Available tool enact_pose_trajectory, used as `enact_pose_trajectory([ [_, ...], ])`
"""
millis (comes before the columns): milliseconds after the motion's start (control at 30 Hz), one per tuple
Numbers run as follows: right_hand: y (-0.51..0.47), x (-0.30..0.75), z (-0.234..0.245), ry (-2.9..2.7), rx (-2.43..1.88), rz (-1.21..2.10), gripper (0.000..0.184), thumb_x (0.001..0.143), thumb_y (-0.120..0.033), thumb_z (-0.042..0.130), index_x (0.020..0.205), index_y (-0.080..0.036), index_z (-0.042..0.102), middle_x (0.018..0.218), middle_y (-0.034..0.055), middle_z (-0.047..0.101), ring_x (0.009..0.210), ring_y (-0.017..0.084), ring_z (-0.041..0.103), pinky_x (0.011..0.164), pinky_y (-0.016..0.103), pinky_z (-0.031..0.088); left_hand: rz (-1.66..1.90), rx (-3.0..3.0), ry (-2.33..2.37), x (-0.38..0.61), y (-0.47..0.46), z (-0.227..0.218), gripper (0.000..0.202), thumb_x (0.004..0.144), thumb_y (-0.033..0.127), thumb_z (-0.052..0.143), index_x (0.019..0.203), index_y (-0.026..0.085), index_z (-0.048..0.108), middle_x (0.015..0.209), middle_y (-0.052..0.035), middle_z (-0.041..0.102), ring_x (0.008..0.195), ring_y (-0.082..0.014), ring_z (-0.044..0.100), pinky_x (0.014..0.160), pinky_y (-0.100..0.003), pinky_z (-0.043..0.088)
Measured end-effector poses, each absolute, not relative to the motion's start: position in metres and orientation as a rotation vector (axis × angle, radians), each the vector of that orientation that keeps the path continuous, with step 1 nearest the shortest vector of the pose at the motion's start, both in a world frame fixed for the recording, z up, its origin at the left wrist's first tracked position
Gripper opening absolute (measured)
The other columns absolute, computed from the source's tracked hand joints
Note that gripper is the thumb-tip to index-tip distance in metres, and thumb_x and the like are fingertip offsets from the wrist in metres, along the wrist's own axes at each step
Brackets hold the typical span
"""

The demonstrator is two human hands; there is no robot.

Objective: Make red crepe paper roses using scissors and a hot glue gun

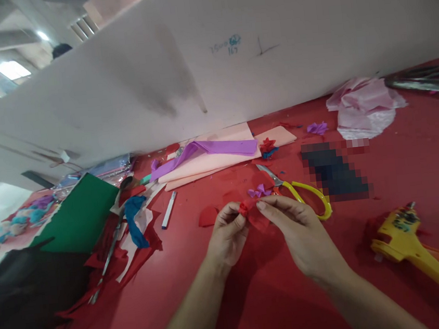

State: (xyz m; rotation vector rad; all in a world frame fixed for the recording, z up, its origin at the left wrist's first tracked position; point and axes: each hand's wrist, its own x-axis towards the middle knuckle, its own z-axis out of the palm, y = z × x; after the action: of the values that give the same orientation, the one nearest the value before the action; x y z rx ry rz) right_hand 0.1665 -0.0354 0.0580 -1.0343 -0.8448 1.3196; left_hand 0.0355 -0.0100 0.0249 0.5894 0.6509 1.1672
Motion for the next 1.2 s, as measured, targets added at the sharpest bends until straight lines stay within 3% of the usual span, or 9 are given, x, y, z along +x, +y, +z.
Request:
enact_pose_trajectory([
  [200, -0.032, 0.164, 0.051, -0.774, -1.020, 1.347, 0.013, 0.075, -0.035, 0.072, 0.083, -0.026, 0.073, 0.076, -0.0022, 0.068, 0.077, 0.013, 0.056, 0.075, 0.026, 0.043, 1.187, 0.564, 0.636, 0.039, -0.010, 0.022, 0.017, 0.062, 0.020, 0.080, 0.075, 0.019, 0.068, 0.078, 0.0015, 0.065, 0.073, -0.0091, 0.058, 0.078, -0.025, 0.045],
  [500, -0.031, 0.166, 0.047, -0.767, -1.079, 1.254, 0.014, 0.073, -0.035, 0.073, 0.083, -0.026, 0.072, 0.078, -0.0024, 0.068, 0.076, 0.013, 0.057, 0.073, 0.026, 0.044, 1.218, 0.603, 0.675, 0.038, -0.011, 0.019, 0.013, 0.068, 0.019, 0.076, 0.079, 0.019, 0.069, 0.070, 0.0018, 0.061, 0.063, -0.0076, 0.053, 0.064, -0.022, 0.040],
  [800, -0.028, 0.166, 0.045, -0.717, -1.094, 1.248, 0.018, 0.069, -0.037, 0.075, 0.079, -0.023, 0.071, 0.082, 0.0003, 0.069, 0.079, 0.017, 0.061, 0.076, 0.031, 0.048, 1.276, 0.645, 0.756, 0.041, -0.012, 0.025, 0.016, 0.066, 0.020, 0.077, 0.080, 0.019, 0.069, 0.073, 0.0021, 0.060, 0.065, -0.0071, 0.051, 0.064, -0.022, 0.040],
  [1200, -0.028, 0.163, 0.056, -0.492, -0.976, 1.401, 0.010, 0.066, -0.029, 0.079, 0.071, -0.024, 0.071, 0.075, -0.0024, 0.070, 0.070, 0.013, 0.064, 0.069, 0.025, 0.051, 1.336, 0.606, 0.727, 0.049, -0.020, 0.026, 0.015, 0.067, 0.019, 0.076, 0.081, 0.019, 0.069, 0.074, 0.0020, 0.063, 0.068, -0.0072, 0.055, 0.070, -0.021, 0.044],
])
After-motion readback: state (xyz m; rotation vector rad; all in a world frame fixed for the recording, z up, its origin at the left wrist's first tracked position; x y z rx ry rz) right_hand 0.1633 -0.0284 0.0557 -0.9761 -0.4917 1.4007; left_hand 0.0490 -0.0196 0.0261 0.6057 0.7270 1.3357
